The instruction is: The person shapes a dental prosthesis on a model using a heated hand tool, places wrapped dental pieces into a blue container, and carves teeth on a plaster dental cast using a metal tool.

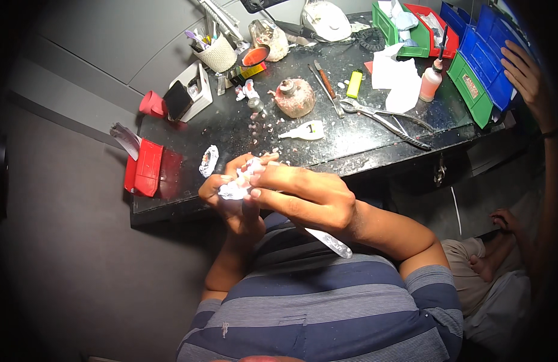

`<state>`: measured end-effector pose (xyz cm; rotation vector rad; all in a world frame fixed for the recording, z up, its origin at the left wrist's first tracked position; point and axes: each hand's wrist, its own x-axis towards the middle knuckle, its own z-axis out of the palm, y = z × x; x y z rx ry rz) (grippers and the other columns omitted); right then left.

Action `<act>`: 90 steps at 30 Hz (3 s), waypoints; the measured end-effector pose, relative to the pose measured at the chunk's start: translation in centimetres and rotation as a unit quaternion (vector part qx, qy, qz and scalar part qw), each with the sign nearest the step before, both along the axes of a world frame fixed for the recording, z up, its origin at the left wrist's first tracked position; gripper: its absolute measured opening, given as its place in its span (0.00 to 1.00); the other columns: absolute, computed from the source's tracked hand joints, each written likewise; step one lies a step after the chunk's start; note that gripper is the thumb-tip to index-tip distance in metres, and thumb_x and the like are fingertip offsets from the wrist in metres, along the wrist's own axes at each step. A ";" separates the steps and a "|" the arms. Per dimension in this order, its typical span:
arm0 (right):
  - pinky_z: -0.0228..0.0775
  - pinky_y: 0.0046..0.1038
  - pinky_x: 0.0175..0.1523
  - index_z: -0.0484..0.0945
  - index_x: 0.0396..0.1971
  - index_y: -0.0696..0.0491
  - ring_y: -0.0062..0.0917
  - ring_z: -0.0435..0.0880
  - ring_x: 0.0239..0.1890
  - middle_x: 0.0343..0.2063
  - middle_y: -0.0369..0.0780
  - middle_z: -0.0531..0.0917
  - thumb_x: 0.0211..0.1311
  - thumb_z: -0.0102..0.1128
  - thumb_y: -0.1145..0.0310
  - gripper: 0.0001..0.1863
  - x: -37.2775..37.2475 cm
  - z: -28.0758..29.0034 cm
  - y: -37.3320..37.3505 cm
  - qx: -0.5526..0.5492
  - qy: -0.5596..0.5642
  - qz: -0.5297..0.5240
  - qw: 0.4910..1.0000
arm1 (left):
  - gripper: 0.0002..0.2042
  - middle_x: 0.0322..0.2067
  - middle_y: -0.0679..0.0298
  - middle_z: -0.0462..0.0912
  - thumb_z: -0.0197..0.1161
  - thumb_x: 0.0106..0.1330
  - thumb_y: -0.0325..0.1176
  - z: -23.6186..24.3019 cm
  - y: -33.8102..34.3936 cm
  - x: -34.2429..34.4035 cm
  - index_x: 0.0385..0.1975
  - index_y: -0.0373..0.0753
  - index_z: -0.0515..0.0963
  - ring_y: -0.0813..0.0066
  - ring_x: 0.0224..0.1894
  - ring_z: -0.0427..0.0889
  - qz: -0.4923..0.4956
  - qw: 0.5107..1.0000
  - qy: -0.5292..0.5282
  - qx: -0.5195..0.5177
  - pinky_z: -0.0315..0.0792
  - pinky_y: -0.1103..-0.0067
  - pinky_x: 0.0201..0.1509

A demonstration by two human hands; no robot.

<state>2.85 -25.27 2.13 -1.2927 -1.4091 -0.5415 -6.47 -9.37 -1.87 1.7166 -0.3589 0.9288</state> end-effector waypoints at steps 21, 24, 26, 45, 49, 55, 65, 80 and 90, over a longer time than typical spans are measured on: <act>0.82 0.35 0.54 0.84 0.41 0.63 0.39 0.87 0.49 0.44 0.48 0.85 0.50 0.66 0.77 0.15 0.3 0.4 0.0 -0.024 -0.074 -0.005 0.997 | 0.23 0.55 0.40 0.63 0.58 0.74 0.39 0.6 -0.3 -0.5 0.56 0.44 0.50 0.59 0.54 0.72 -0.027 0.999 0.026 -0.035 0.70 0.64 0.59; 0.82 0.34 0.53 0.83 0.41 0.63 0.39 0.87 0.49 0.44 0.48 0.85 0.50 0.66 0.78 0.15 0.2 0.3 0.0 -0.032 -0.080 -0.009 0.996 | 0.23 0.56 0.38 0.63 0.58 0.74 0.39 0.5 -0.3 -0.7 0.56 0.44 0.50 0.59 0.54 0.72 -0.022 0.999 0.032 -0.036 0.70 0.64 0.59; 0.82 0.34 0.52 0.83 0.41 0.63 0.39 0.87 0.49 0.44 0.48 0.85 0.50 0.66 0.77 0.16 0.1 0.4 -0.1 -0.036 -0.082 -0.017 0.996 | 0.23 0.55 0.39 0.63 0.58 0.73 0.39 0.4 -0.2 -0.7 0.56 0.44 0.50 0.59 0.55 0.71 -0.019 0.999 0.032 -0.035 0.70 0.64 0.59; 0.82 0.29 0.39 0.77 0.46 0.60 0.34 0.90 0.38 0.41 0.51 0.87 0.70 0.55 0.80 0.08 -0.1 -0.7 -0.2 0.041 0.145 -0.055 0.987 | 0.23 0.58 0.35 0.63 0.61 0.71 0.34 0.4 -0.1 0.9 0.55 0.46 0.52 0.44 0.60 0.72 -0.019 0.999 -0.027 -0.019 0.70 0.55 0.63; 0.83 0.31 0.42 0.83 0.42 0.60 0.34 0.89 0.40 0.39 0.48 0.86 0.55 0.67 0.81 0.13 -0.1 0.5 -0.2 0.005 0.050 -0.052 0.997 | 0.21 0.58 0.32 0.63 0.58 0.73 0.41 0.2 -0.2 1.1 0.53 0.48 0.51 0.36 0.59 0.74 0.020 0.999 -0.036 -0.005 0.71 0.51 0.61; 0.82 0.35 0.52 0.83 0.44 0.62 0.38 0.87 0.46 0.44 0.50 0.85 0.52 0.67 0.80 0.16 -0.8 0.2 0.6 0.001 0.011 0.003 1.000 | 0.22 0.55 0.36 0.65 0.59 0.73 0.42 -0.1 -0.1 1.4 0.52 0.48 0.51 0.41 0.54 0.77 0.049 0.997 -0.055 0.027 0.74 0.48 0.59; 0.81 0.35 0.54 0.83 0.44 0.62 0.39 0.86 0.50 0.46 0.48 0.85 0.53 0.65 0.79 0.16 -0.5 0.0 0.7 -0.006 -0.006 -0.006 1.000 | 0.21 0.53 0.36 0.64 0.60 0.72 0.34 -0.2 -0.1 1.1 0.51 0.44 0.53 0.42 0.53 0.80 0.041 0.997 -0.055 0.038 0.79 0.58 0.54; 0.82 0.34 0.52 0.83 0.43 0.62 0.38 0.87 0.48 0.44 0.47 0.85 0.51 0.66 0.79 0.17 -0.5 0.2 0.7 -0.005 -0.009 -0.010 1.000 | 0.21 0.53 0.44 0.63 0.60 0.72 0.32 -0.4 -0.2 0.9 0.53 0.41 0.53 0.41 0.55 0.77 0.033 0.997 -0.059 0.030 0.78 0.55 0.54; 0.82 0.34 0.51 0.83 0.43 0.63 0.38 0.87 0.47 0.43 0.49 0.85 0.50 0.66 0.80 0.17 -0.3 0.3 0.4 -0.011 -0.005 0.001 1.000 | 0.21 0.51 0.49 0.65 0.60 0.71 0.30 0.1 -0.3 0.8 0.53 0.41 0.54 0.46 0.55 0.76 -0.016 0.998 -0.052 -0.010 0.77 0.54 0.56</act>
